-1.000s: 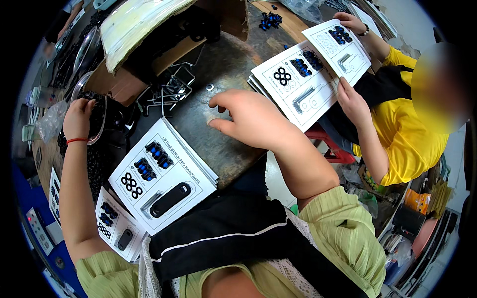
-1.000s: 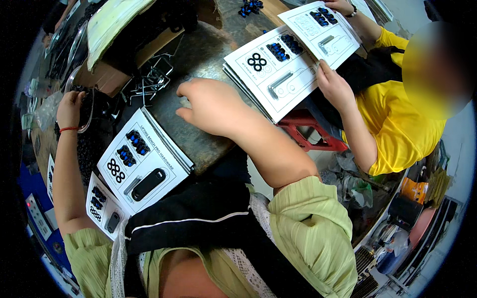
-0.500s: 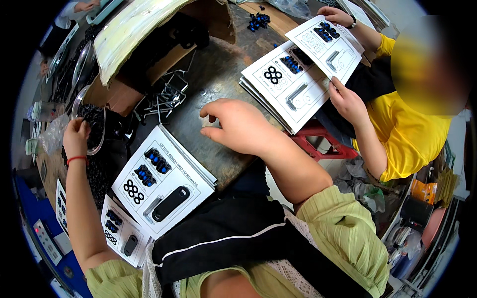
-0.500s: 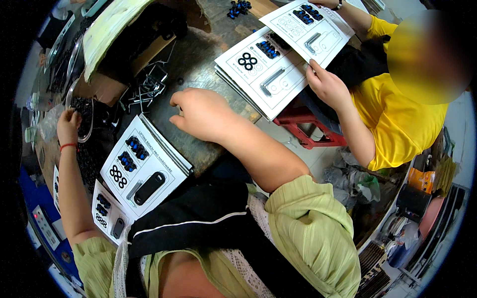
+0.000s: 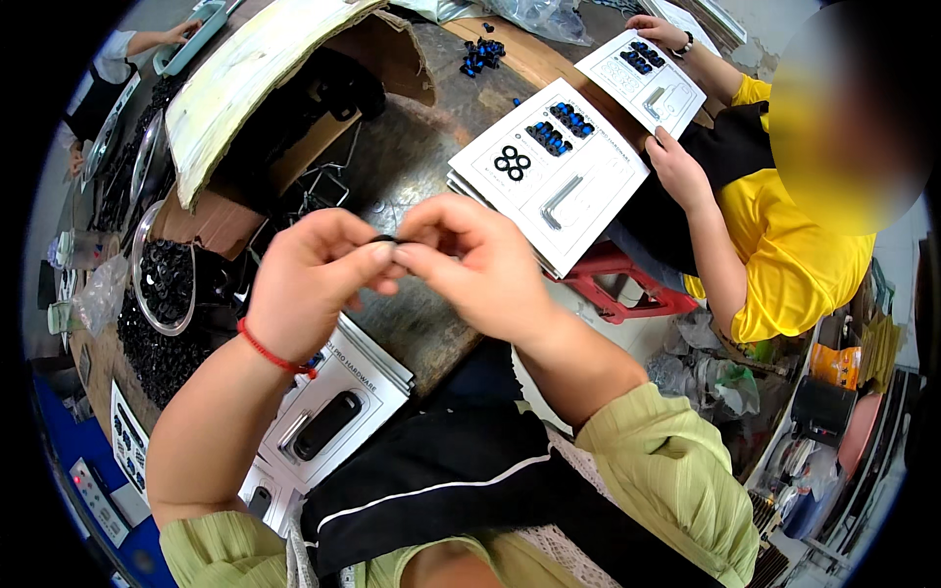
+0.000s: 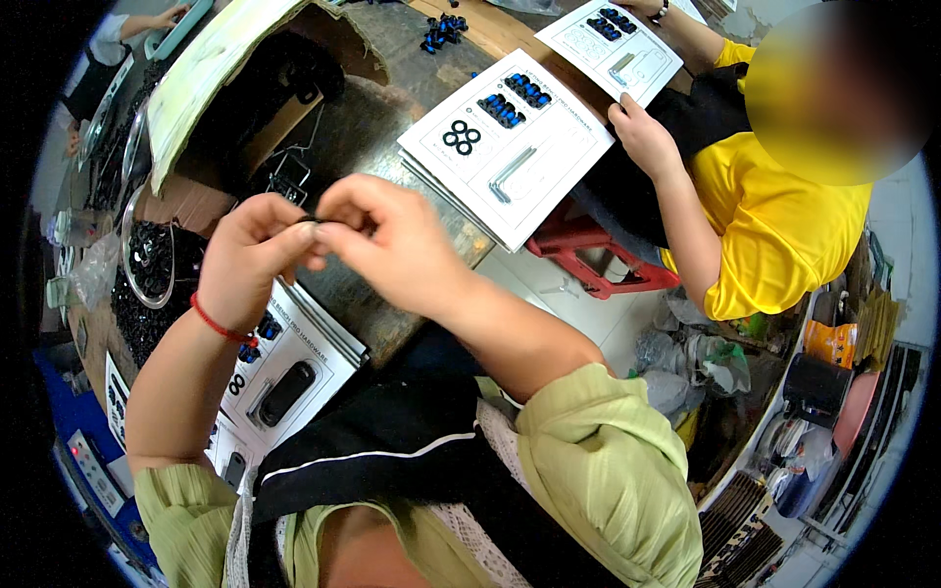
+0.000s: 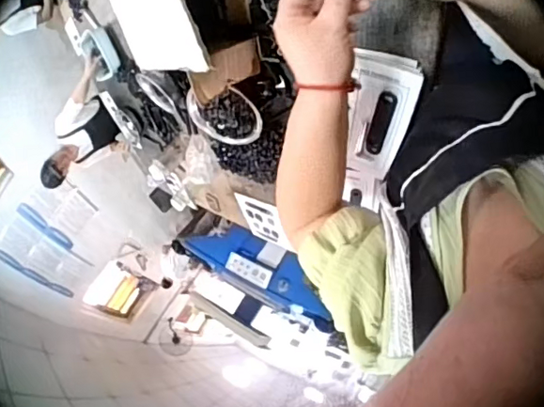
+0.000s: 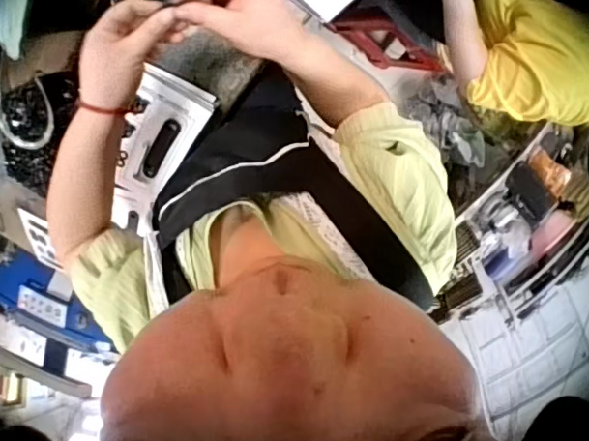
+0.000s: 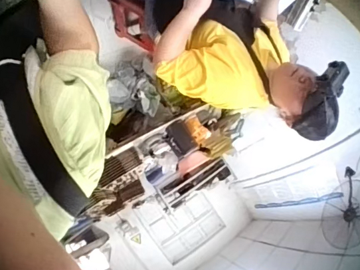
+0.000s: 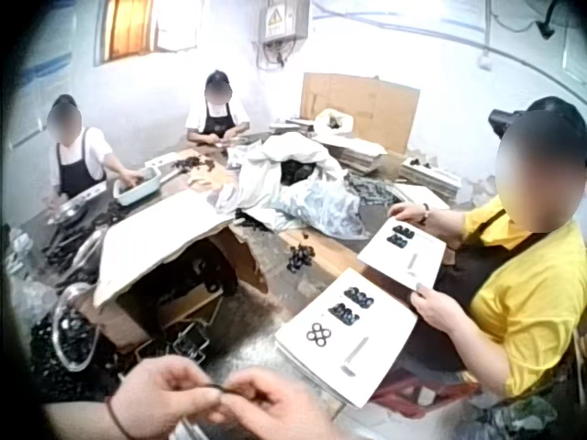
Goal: The person assembles door lock hardware onto white cardboard backings. They place black handles, blue cylinders, and black rings into designated slots, then stack the completed backings on the table.
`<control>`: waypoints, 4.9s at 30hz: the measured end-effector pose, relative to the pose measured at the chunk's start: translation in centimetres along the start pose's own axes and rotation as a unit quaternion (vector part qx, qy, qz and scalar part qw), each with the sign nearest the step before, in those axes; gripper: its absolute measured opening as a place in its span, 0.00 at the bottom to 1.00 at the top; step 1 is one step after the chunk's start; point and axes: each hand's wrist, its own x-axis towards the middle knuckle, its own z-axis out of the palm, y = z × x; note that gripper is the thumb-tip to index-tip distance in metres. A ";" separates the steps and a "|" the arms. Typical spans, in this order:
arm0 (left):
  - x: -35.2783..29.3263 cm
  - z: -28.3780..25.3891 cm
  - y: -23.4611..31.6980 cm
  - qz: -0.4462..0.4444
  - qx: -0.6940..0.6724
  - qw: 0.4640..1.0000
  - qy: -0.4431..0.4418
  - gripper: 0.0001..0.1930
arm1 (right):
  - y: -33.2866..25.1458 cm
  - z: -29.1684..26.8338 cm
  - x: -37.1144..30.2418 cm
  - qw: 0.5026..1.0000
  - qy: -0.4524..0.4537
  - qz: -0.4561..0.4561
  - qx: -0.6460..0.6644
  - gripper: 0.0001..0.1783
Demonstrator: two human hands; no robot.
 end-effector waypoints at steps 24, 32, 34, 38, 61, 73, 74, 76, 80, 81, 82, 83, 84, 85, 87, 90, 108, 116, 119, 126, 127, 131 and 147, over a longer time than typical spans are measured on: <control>14.3 11.8 -1.0 0.087 0.462 0.881 0.050 0.21 | 3.8 -14.5 0.9 0.834 0.105 -0.051 -0.539 0.08; 10.9 6.7 -0.9 0.129 0.397 0.906 0.067 0.19 | 3.8 -12.0 -2.0 0.761 0.055 -0.065 -0.643 0.18; 9.8 5.7 -0.6 0.103 0.414 0.903 0.058 0.17 | 4.1 -11.9 -2.1 0.746 0.061 -0.049 -0.661 0.21; 7.6 3.8 -1.0 0.063 0.373 0.924 0.057 0.13 | 4.5 -11.4 -1.8 0.748 0.072 -0.042 -0.658 0.24; -11.9 -11.0 -7.1 0.039 0.172 0.941 0.290 0.04 | 4.6 -1.7 -8.2 0.897 0.007 -0.277 -0.345 0.08; -15.9 -12.4 -8.5 0.069 0.180 0.936 0.296 0.03 | 4.9 0.6 -10.8 0.904 0.005 -0.258 -0.340 0.05; -16.0 -12.8 -9.0 0.071 0.177 0.934 0.302 0.03 | 4.8 0.7 -10.9 0.904 0.006 -0.260 -0.340 0.05; -16.1 -13.1 -9.4 0.076 0.173 0.935 0.299 0.03 | 4.7 0.8 -11.1 0.903 0.008 -0.261 -0.342 0.05; -16.7 -13.2 -9.1 0.074 0.185 0.932 0.302 0.03 | 4.6 1.0 -11.3 0.900 0.010 -0.263 -0.348 0.04; -16.7 -13.2 -9.0 0.068 0.188 0.934 0.297 0.04 | 4.5 1.0 -11.2 0.899 0.009 -0.264 -0.349 0.04; -16.9 -13.4 -9.1 0.058 0.191 0.933 0.298 0.04 | 4.5 1.3 -11.1 0.898 0.012 -0.263 -0.354 0.04; -17.3 -13.8 -9.1 0.044 0.197 0.930 0.306 0.04 | 4.4 1.6 -11.0 0.898 0.011 -0.263 -0.352 0.04; -17.0 -14.2 -9.5 0.045 0.226 0.922 0.310 0.06 | 4.4 1.6 -11.2 0.900 0.017 -0.249 -0.356 0.05; -16.4 -14.4 -9.8 0.060 0.220 0.922 0.313 0.06 | 4.4 1.4 -11.3 0.893 0.019 -0.245 -0.376 0.05; -16.1 -14.6 -9.4 0.049 0.210 0.925 0.314 0.06 | 4.9 1.4 -11.3 0.892 0.029 -0.246 -0.378 0.05; -15.6 -15.1 -9.5 0.045 0.220 0.924 0.310 0.08 | 5.1 0.9 -10.8 0.900 0.044 -0.226 -0.369 0.06; -3.0 -25.4 -13.6 -0.017 0.496 0.807 0.319 0.21 | 7.8 0.0 -8.8 0.922 0.050 -0.151 -0.353 0.04; -3.5 -25.4 -11.9 -0.029 0.386 0.859 0.336 0.12 | 7.9 -1.1 -9.1 0.928 0.061 -0.113 -0.349 0.06; -4.4 -25.3 -11.6 -0.023 0.334 0.856 0.395 0.13 | 7.7 -0.9 -8.4 0.927 0.070 -0.130 -0.344 0.03; -6.0 -23.2 -11.4 0.030 0.150 0.878 0.454 0.13 | 7.2 -0.6 -7.0 0.938 0.069 -0.135 -0.312 0.05; -6.3 -21.6 -10.6 0.027 0.071 0.899 0.432 0.14 | 6.7 -0.2 -6.7 0.944 0.072 -0.132 -0.293 0.06; -8.1 -13.5 -6.8 -0.001 -0.167 0.948 0.270 0.15 | 4.3 3.1 -3.9 0.975 0.002 -0.103 -0.197 0.06; -0.4 -0.8 -2.2 0.048 0.026 0.998 0.040 0.12 | 1.3 -1.5 0.1 0.995 0.095 0.017 -0.032 0.09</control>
